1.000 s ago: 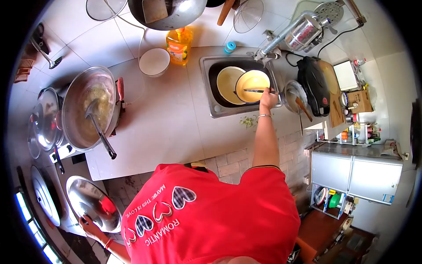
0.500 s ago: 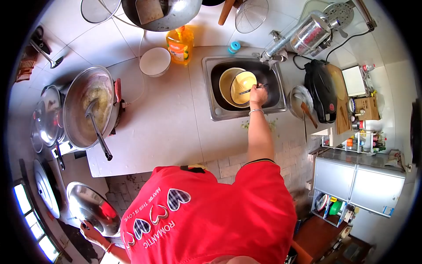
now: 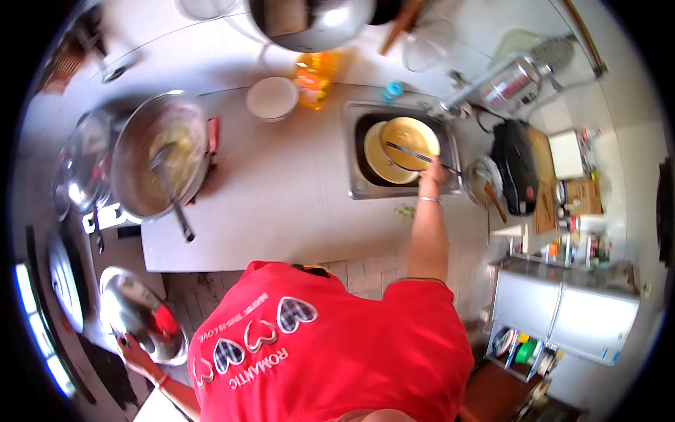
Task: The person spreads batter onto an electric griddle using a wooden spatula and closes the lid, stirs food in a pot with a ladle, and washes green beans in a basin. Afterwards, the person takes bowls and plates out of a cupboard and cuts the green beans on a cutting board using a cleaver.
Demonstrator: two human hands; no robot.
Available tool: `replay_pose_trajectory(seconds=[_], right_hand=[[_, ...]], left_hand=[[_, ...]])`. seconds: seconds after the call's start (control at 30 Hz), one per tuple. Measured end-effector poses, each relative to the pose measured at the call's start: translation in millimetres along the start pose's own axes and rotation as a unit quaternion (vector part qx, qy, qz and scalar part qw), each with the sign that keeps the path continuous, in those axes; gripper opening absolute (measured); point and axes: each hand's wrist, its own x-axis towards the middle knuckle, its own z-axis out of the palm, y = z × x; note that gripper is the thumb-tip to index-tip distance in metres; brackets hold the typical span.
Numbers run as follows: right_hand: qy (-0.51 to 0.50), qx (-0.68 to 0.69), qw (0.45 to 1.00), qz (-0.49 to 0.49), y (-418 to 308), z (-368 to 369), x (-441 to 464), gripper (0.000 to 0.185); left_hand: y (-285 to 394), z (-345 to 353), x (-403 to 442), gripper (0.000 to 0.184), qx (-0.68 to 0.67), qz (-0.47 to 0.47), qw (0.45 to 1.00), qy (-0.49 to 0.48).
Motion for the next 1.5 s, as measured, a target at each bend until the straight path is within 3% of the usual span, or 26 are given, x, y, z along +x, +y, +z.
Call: replay_pose_trajectory(seconds=[0.1, 0.17, 0.3, 0.37, 0.6, 0.67, 0.77, 0.9, 0.97, 1.07, 1.17, 1.27, 1.4, 1.5], right_hand=[[-0.091, 0.011, 0.995, 0.03, -44, 0, -30, 0.041], [-0.172, 0.04, 0.983, 0.051, -82, 10, -78, 0.024], [-0.347, -0.043, 0.933, 0.083, -119, 24, -125, 0.008], [-0.335, -0.06, 0.938, 0.067, -127, 47, -167, 0.009], [-0.439, -0.057, 0.894, 0.07, -163, 137, -326, 0.016], [-0.472, -0.072, 0.879, -0.013, -158, 164, -359, 0.017], [-0.515, -0.085, 0.851, -0.06, -157, 195, -419, 0.016], [-0.589, -0.141, 0.773, -0.191, -147, 238, -462, 0.016], [-0.529, -0.22, 0.709, -0.41, -143, 253, -489, 0.024], [-0.491, -0.231, 0.654, -0.528, -145, 256, -537, 0.021], [-0.48, -0.275, 0.577, -0.6, -148, 260, -569, 0.016], [-0.486, -0.186, 0.463, -0.717, -152, 256, -587, 0.012], [-0.476, -0.136, 0.381, -0.781, -166, 233, -607, 0.029], [-0.456, -0.106, 0.396, -0.79, -176, 218, -600, 0.032]], left_hand=[[-2, 5, 0, 0.034, -0.061, -0.024, 0.998, -0.004], [2, 9, 4, 0.031, -0.06, 0.005, 0.998, 0.027], [9, 8, 9, 0.027, -0.102, -0.018, 0.994, 0.026], [-1, 19, 11, 0.025, -0.099, 0.008, 0.993, 0.066], [-15, 24, 13, 0.023, -0.127, -0.008, 0.991, 0.049], [-19, 24, 13, 0.023, -0.132, -0.01, 0.99, 0.04], [-26, 24, 14, 0.023, -0.139, -0.019, 0.99, 0.03], [-44, 29, 16, 0.023, -0.147, -0.02, 0.988, 0.036], [-56, 33, 18, 0.023, -0.154, -0.022, 0.987, 0.033], [-66, 33, 23, 0.022, -0.151, -0.019, 0.988, 0.032], [-70, 35, 29, 0.022, -0.152, -0.009, 0.988, 0.04], [-70, 35, 35, 0.022, -0.153, 0.001, 0.988, 0.037], [-61, 35, 46, 0.023, -0.171, 0.017, 0.984, 0.035], [-49, 30, 56, 0.023, -0.177, 0.031, 0.983, 0.035]])
